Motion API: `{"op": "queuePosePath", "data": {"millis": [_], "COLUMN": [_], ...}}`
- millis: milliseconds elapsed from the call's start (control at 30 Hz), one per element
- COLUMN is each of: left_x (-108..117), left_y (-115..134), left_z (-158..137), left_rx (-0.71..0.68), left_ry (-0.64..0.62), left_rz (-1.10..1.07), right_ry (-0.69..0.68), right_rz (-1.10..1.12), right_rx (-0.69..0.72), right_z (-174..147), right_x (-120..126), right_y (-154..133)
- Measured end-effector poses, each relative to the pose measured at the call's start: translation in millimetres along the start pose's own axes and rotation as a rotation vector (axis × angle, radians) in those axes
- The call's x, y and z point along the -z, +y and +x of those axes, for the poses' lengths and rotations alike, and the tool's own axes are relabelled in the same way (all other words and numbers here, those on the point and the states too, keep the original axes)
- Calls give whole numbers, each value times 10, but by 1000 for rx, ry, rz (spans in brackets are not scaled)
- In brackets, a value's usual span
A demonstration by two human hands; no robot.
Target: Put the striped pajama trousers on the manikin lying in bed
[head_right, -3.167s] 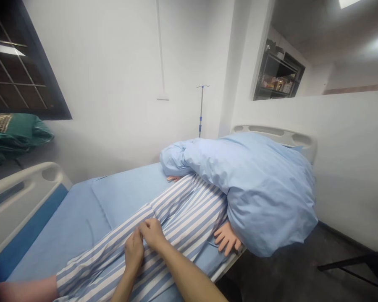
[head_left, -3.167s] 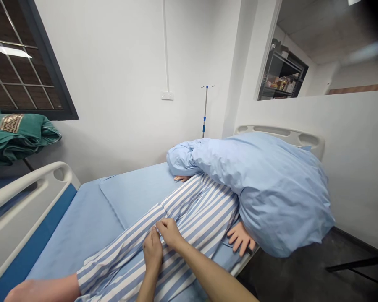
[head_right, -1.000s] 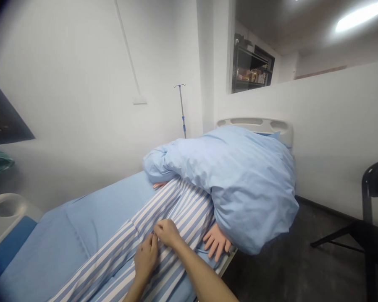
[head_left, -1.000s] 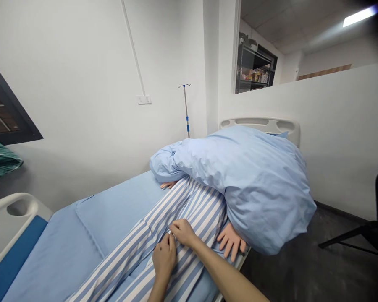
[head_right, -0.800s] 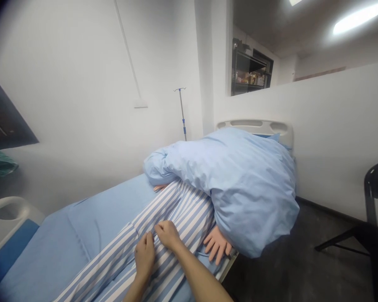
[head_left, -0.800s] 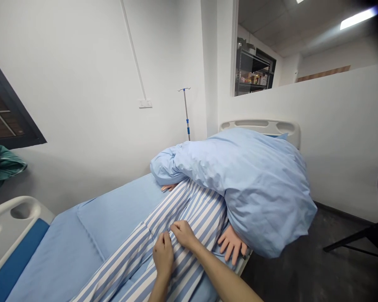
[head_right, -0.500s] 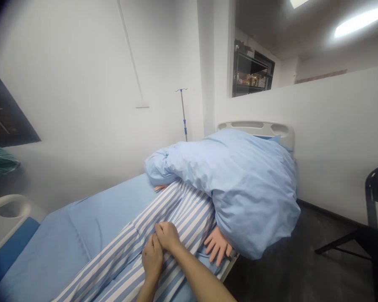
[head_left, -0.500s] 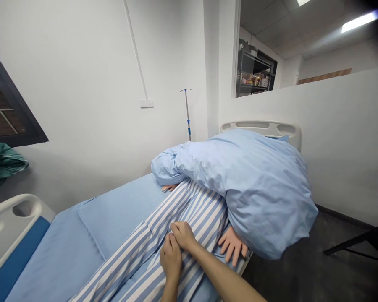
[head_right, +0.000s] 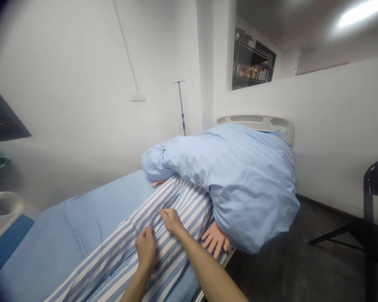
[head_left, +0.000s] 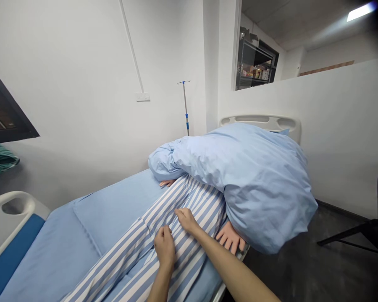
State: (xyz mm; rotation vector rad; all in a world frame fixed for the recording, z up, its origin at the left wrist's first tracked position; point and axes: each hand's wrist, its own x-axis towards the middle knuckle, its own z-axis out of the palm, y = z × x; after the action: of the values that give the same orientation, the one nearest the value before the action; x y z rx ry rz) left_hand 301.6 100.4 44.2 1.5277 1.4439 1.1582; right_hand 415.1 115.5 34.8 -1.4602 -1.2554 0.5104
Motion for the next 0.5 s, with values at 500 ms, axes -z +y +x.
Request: {"op": "queuePosePath", "data": {"millis": [500], "left_x": [-283], "left_y": [68], "left_z": [-45], "left_rx": [-98], "left_ry": [-79], "left_rz": [86], "right_ry": [10], "right_rz": [-200], "right_rx": [69], "right_z": [97], "right_x": [149], "right_y": [-45]}}
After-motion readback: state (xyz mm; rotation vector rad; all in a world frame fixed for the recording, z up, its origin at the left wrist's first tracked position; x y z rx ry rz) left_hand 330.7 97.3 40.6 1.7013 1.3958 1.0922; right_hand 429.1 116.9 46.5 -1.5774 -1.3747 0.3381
